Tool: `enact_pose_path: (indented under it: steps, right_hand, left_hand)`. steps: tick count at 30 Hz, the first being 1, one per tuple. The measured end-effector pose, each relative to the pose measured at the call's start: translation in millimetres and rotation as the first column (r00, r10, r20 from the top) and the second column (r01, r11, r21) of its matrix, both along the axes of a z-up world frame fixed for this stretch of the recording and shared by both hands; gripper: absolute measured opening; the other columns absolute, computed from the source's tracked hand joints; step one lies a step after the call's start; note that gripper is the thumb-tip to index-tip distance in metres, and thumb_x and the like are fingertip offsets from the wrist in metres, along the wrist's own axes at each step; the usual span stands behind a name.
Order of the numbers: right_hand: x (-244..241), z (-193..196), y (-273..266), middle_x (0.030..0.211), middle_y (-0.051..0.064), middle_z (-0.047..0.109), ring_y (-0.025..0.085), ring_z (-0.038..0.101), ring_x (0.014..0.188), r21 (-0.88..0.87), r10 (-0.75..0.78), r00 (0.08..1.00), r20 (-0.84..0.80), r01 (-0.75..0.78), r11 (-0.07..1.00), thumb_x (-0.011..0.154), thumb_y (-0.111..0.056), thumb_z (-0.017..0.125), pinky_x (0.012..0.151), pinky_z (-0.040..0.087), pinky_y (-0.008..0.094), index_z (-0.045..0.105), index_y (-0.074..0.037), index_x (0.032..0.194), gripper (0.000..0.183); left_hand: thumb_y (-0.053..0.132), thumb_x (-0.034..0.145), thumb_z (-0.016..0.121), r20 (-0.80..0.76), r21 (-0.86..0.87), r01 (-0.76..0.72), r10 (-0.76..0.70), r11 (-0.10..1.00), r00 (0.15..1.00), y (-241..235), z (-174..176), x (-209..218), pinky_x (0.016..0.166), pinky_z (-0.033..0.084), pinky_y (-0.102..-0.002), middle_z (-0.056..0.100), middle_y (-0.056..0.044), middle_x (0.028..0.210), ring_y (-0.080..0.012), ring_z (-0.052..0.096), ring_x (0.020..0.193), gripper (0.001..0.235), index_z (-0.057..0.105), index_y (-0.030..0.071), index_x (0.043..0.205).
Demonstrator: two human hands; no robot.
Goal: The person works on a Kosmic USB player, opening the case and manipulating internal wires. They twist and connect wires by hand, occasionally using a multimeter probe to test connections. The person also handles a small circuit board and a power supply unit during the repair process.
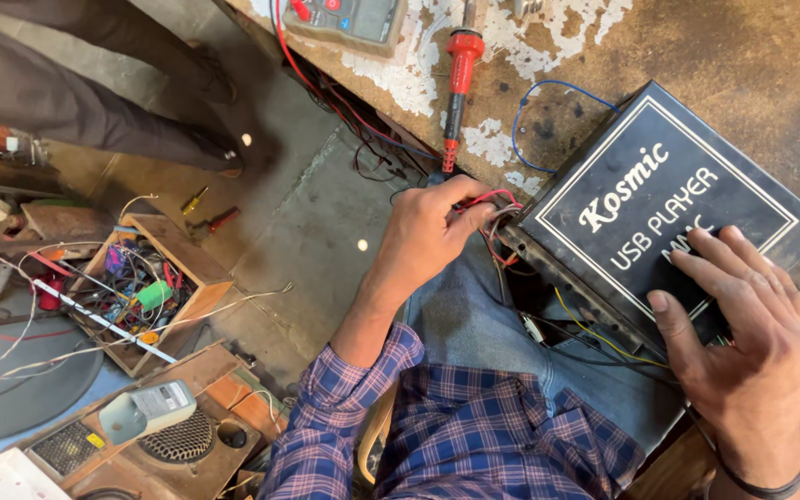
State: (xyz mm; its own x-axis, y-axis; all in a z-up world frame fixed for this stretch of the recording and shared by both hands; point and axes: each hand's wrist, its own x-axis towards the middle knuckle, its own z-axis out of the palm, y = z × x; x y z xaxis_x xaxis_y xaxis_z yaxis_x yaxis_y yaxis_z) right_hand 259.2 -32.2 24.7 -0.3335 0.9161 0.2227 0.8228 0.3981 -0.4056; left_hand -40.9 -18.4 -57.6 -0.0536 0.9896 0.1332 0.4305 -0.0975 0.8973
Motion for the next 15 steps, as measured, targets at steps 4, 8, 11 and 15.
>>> enact_pose_path:
  steps: [4, 8, 11, 15]
  right_hand:
    - [-0.1, -0.7, 0.2, 0.136, 0.009, 0.069, 0.028, 0.059, 0.143, 0.021, 0.003, 0.999, 0.039, -0.004, 1.000, 0.094, -0.017, 0.082, 0.120, 0.045, 0.040, 0.072, -0.006, 0.122, 0.032]
    - [-0.8, 0.2, 0.7, 0.136, 0.010, 0.069, 0.028, 0.059, 0.142, 0.027, 0.011, 1.000, 0.025, -0.012, 1.000, 0.095, -0.018, 0.082, 0.119, 0.045, 0.041, 0.072, -0.006, 0.122, 0.031]
    - [-1.4, 2.2, 0.0, 0.137, 0.008, 0.069, 0.027, 0.059, 0.143, 0.018, 0.013, 1.000, -0.024, -0.012, 1.000, 0.098, -0.019, 0.080, 0.119, 0.045, 0.039, 0.071, -0.007, 0.123, 0.030]
    - [-3.3, 5.7, 3.9, 0.135, 0.008, 0.069, 0.027, 0.059, 0.140, 0.030, 0.032, 0.999, -0.043, -0.031, 0.999, 0.094, -0.019, 0.079, 0.119, 0.044, 0.041, 0.071, -0.007, 0.124, 0.033]
  left_hand:
    - [0.021, 0.090, 0.077, -0.076, -0.054, 0.085, -0.089, 0.995, 0.993, -1.5, 5.5, -0.6, 0.062, 0.055, -0.036, 0.075, -0.010, 0.084, -0.0260, 0.075, 0.072, 0.021, 0.071, 0.009, 0.106]
    - [0.026, 0.086, 0.079, -0.218, -0.031, -0.003, -0.003, 1.000, 0.976, -1.7, 10.5, 3.6, 0.061, 0.054, -0.038, 0.073, -0.008, 0.076, -0.0272, 0.073, 0.070, 0.020, 0.071, 0.009, 0.094]
    - [0.026, 0.087, 0.079, -0.163, -0.120, 0.041, -0.061, 0.992, 0.985, -3.4, 19.2, -1.9, 0.062, 0.054, -0.039, 0.070, -0.006, 0.072, -0.0259, 0.072, 0.068, 0.021, 0.068, 0.008, 0.087]
    - [0.017, 0.077, 0.079, -0.340, 0.141, 0.115, -0.061, 0.983, 0.938, -7.7, 31.4, -13.8, 0.066, 0.053, -0.042, 0.064, -0.008, 0.085, -0.0291, 0.067, 0.079, 0.017, 0.063, 0.010, 0.078]
